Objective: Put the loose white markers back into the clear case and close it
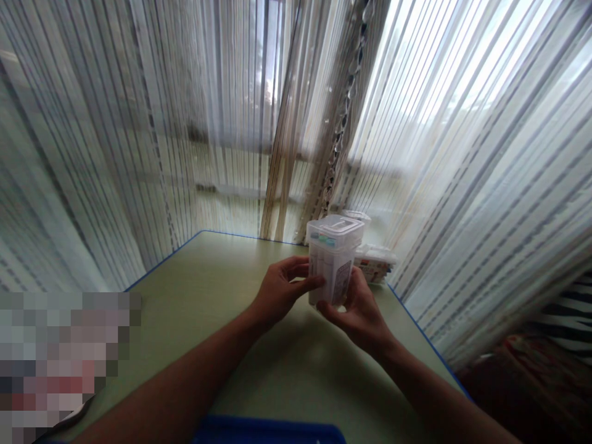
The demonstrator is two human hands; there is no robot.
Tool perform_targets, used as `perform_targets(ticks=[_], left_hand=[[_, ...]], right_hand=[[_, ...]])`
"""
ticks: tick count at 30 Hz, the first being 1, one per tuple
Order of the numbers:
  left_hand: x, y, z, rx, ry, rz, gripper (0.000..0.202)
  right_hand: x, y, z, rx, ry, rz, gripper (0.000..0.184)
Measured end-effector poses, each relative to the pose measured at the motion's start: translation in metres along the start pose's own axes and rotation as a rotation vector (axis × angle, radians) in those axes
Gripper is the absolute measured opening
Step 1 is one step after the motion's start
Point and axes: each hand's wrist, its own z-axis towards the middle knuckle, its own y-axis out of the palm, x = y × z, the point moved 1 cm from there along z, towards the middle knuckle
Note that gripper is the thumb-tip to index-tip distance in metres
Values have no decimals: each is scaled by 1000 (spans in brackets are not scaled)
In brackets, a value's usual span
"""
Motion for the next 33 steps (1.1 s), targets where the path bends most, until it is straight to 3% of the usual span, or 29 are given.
perform_targets(ticks=[8, 17, 23, 27, 33], left_hand=[[-2, -7, 4, -126, -52, -93, 45], [11, 0, -1, -204, -44, -65, 49], [11, 1, -2, -155, -60, -43, 56], [5, 0, 0, -115, -52, 49, 61], [1, 1, 1, -22, 24, 209, 62]], right_hand=[[-10, 5, 0, -64, 13, 194, 59], [-12, 3, -2, -158, 47, 239, 57], [-13, 3, -1, -162, 65, 313, 53], [-9, 1, 0, -161, 67, 336, 61], [-3, -3, 0, -104, 6, 121, 60]])
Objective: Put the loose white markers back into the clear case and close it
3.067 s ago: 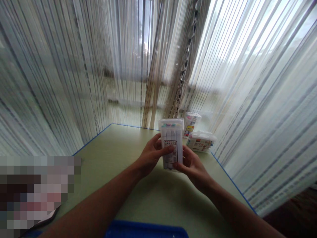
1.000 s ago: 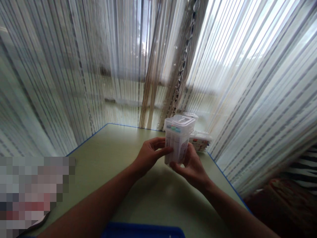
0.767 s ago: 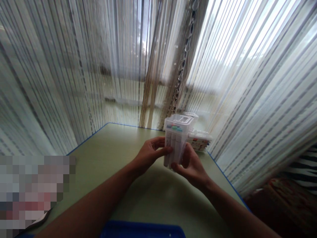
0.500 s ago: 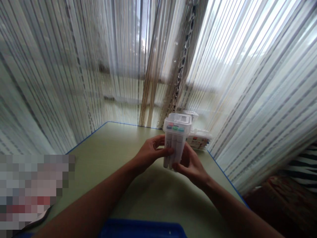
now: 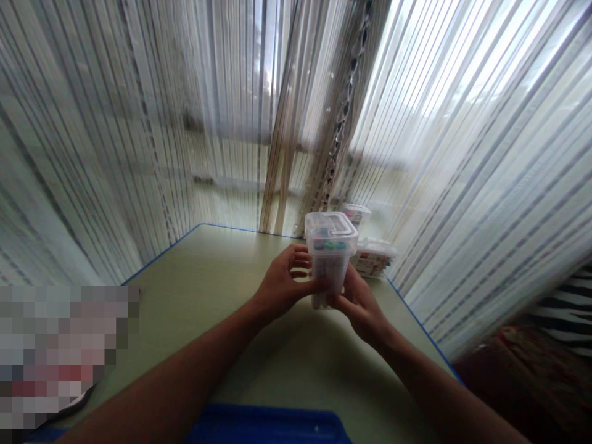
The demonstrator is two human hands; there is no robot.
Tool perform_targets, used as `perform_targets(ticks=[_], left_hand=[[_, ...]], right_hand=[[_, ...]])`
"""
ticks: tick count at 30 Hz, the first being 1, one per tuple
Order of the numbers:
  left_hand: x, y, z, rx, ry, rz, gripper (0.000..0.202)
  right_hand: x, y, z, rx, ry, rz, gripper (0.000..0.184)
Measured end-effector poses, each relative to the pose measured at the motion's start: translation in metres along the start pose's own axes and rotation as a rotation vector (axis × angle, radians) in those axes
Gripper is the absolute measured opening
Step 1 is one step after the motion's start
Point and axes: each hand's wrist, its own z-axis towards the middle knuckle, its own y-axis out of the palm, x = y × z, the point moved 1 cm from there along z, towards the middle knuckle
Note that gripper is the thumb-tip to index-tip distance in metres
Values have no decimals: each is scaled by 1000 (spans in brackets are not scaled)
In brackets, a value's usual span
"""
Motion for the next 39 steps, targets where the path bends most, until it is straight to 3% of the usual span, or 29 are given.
perform_targets(ticks=[8, 15, 20, 27, 39], left_hand=[[-2, 5, -3, 155, 60, 133, 57], [-3, 10, -4, 176, 63, 177, 60], [0, 3, 0, 152, 46, 87, 51], [-2, -2, 2, 68, 41, -6, 44], [0, 0, 1, -103, -49, -112, 68]], right_hand=[[-4, 2, -1, 103, -26, -362, 73], [-3, 0, -1, 169, -44, -432, 59], [1, 0, 1, 189, 2, -271, 47], [-2, 3, 4, 200, 40, 87, 49], [2, 2, 2, 57, 81, 300, 41]])
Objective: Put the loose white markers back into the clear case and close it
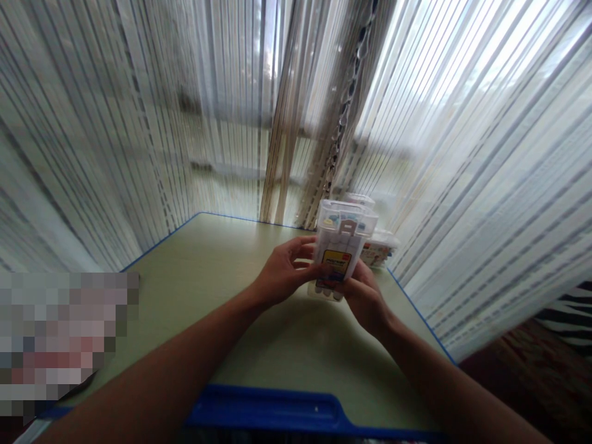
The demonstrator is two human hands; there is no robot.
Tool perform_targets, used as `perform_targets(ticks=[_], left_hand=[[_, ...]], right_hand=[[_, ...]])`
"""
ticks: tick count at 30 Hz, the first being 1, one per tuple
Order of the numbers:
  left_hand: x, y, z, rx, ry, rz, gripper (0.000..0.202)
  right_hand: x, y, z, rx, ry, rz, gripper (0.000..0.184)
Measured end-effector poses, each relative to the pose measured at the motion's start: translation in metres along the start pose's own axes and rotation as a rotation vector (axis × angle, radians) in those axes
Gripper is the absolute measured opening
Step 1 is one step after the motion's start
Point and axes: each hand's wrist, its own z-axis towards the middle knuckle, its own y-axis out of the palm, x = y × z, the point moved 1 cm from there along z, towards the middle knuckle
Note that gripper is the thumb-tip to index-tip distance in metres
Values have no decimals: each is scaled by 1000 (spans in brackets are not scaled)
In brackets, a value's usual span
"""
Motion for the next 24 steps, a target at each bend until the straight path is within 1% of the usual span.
perform_targets(ticks=[2, 7, 12, 15, 21, 24], left_hand=[[1, 1, -1, -15, -11, -11, 67], [2, 2, -2, -2, 5, 2, 61], [2, 2, -3, -15, 34, 48, 64], [2, 2, -3, -21, 53, 68, 64], [3, 2, -4, -34, 80, 106, 62], [3, 3, -6, -17, 90, 108, 59]], right_hand=[[-1, 1, 0, -7, 3, 12, 39], [-1, 1, 0, 7, 1, 8, 42], [0, -2, 2, 48, 15, -120, 32], [0, -3, 2, 72, 17, -153, 29], [1, -5, 3, 78, -52, -184, 41], [-1, -4, 5, 93, -105, -217, 45]])
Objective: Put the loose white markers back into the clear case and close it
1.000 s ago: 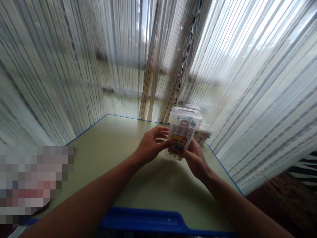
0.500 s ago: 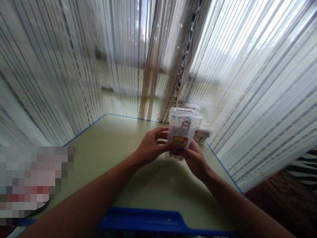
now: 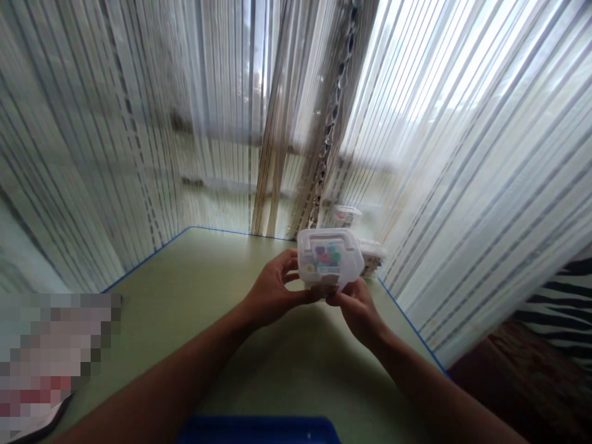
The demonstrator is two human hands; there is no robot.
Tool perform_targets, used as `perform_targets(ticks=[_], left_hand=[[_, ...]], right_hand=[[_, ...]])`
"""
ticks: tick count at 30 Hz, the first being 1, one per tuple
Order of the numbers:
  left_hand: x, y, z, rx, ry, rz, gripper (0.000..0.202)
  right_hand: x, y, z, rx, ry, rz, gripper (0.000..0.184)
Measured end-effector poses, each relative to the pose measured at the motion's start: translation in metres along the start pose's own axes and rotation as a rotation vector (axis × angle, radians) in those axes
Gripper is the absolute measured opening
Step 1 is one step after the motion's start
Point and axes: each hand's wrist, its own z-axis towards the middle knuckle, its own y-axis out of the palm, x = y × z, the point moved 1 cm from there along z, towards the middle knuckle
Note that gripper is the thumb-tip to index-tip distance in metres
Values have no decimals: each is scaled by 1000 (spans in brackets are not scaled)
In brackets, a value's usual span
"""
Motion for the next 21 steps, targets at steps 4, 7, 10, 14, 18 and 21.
perform_targets(ticks=[4, 7, 10, 14, 18, 21], left_hand=[[-4, -2, -1, 13, 32, 12, 61], [-9, -6, 0, 7, 67, 45, 61], [-12, -8, 0, 22, 89, 100, 60], [-12, -10, 1, 56, 95, 170, 54], [-10, -11, 2, 66, 94, 197, 54], [-10, -12, 3, 61, 123, 219, 50]], right_hand=[[-7, 2, 1, 39, -63, -114, 34], [-11, 1, 2, 35, -134, -200, 32], [-13, -3, 5, 35, -204, -265, 34], [-15, -11, 11, 99, -280, -278, 40], [-17, -15, 14, 144, -216, -164, 36], [-23, -20, 12, 220, -188, -108, 29]])
